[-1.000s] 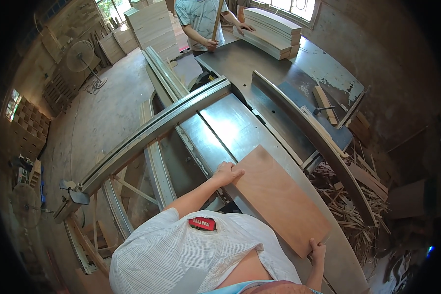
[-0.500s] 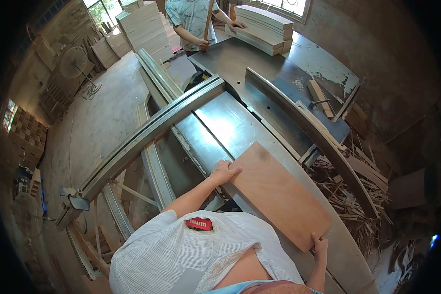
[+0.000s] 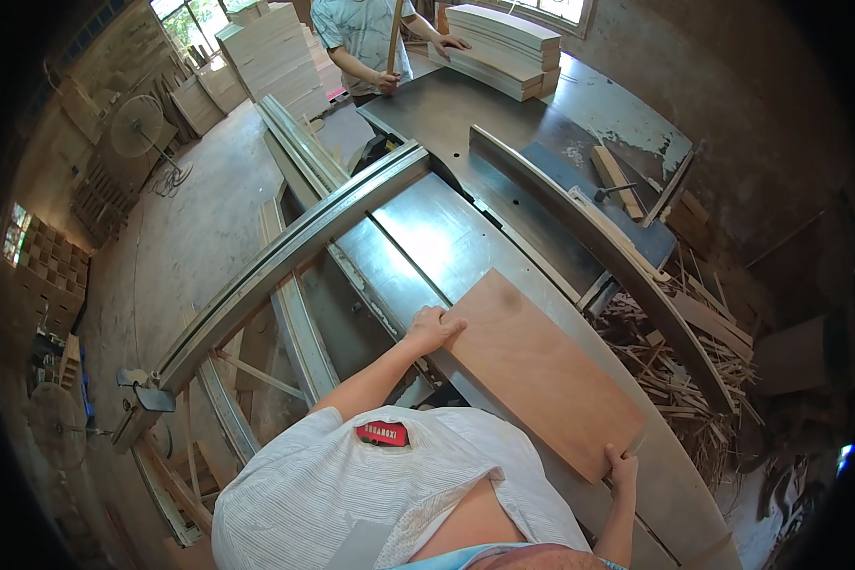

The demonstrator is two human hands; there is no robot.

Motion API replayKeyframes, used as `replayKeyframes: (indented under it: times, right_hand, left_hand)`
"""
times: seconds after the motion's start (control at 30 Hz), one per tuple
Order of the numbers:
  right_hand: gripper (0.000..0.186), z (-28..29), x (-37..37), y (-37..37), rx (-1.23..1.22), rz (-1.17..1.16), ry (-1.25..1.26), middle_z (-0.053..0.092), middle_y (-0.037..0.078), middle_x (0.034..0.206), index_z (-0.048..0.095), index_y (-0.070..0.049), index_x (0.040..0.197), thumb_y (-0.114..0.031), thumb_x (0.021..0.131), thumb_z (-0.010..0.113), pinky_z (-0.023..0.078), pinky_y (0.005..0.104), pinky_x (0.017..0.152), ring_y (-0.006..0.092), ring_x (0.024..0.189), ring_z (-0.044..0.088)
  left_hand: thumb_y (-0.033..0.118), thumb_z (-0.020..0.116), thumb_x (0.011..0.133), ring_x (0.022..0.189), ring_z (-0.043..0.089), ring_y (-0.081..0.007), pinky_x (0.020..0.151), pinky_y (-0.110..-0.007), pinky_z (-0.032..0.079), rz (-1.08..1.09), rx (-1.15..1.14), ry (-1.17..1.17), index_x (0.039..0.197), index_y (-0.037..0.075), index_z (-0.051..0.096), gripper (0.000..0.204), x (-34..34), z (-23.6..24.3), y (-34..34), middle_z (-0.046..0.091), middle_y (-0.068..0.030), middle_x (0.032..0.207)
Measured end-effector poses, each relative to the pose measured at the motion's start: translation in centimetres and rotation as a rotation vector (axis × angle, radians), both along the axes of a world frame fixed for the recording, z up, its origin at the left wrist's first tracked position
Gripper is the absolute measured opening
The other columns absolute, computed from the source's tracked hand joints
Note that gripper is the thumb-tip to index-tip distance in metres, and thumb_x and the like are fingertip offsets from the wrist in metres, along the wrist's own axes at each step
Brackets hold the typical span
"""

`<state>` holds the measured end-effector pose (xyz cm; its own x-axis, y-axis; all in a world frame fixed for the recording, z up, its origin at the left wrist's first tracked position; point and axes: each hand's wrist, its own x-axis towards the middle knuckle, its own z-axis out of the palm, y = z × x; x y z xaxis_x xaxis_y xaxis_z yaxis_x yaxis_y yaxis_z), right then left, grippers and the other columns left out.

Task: Cutting plywood boards and wood planks to size using a sliding table saw.

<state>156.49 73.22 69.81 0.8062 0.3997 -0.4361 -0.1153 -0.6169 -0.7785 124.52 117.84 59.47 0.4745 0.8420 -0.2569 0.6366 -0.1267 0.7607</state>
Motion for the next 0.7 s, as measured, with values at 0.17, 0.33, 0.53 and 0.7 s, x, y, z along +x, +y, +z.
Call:
replayKeyframes:
  times: [0.17,0.33,0.53,0.7]
  right_hand:
    - [0.053,0.3,-0.1,0.1,-0.059,0.002,-0.014,0.07,0.016,0.093,0.063,0.012,0.111,-0.031,0.085,0.079,0.055,0.0344,0.061,0.0224,0.074,0.069]
    - [0.054,-0.1,0.2,0.1,-0.067,-0.029,-0.023,0.07,0.016,0.096,0.063,0.012,0.112,-0.031,0.085,0.079,0.056,0.036,0.063,0.0231,0.078,0.069]
    - [0.054,-0.3,0.5,-0.3,-0.068,-0.017,-0.012,0.07,0.013,0.091,0.065,0.011,0.109,-0.035,0.085,0.078,0.056,0.0349,0.06,0.0218,0.073,0.069]
    - [0.044,-1.1,1.1,-0.6,-0.124,-0.025,-0.045,0.066,0.007,0.08,0.067,0.004,0.105,-0.035,0.086,0.078,0.049,0.0311,0.05,0.0146,0.061,0.061]
  left_hand:
    - [0.064,0.066,0.084,0.119,0.055,-0.039,0.104,-0.045,0.043,-0.007,-0.035,-0.018,0.118,-0.002,0.067,0.074,0.0,0.2,0.1,0.061,-0.025,0.121]
    - [0.064,0.065,0.085,0.119,0.055,-0.0387,0.104,-0.045,0.043,-0.029,-0.021,-0.01,0.119,-0.002,0.066,0.075,0.0,-0.4,0.3,0.061,-0.0251,0.121]
    - [0.057,0.07,0.086,0.104,0.061,-0.035,0.093,-0.044,0.048,0.175,0.189,-0.108,0.115,-0.005,0.065,0.069,-0.6,-0.6,-1.1,0.063,-0.0232,0.115]
    - [0.053,0.067,0.091,0.084,0.066,-0.0257,0.078,-0.038,0.055,0.177,-0.221,-0.214,0.11,-0.004,0.063,0.06,-4.7,1.0,-4.1,0.069,-0.0166,0.099]
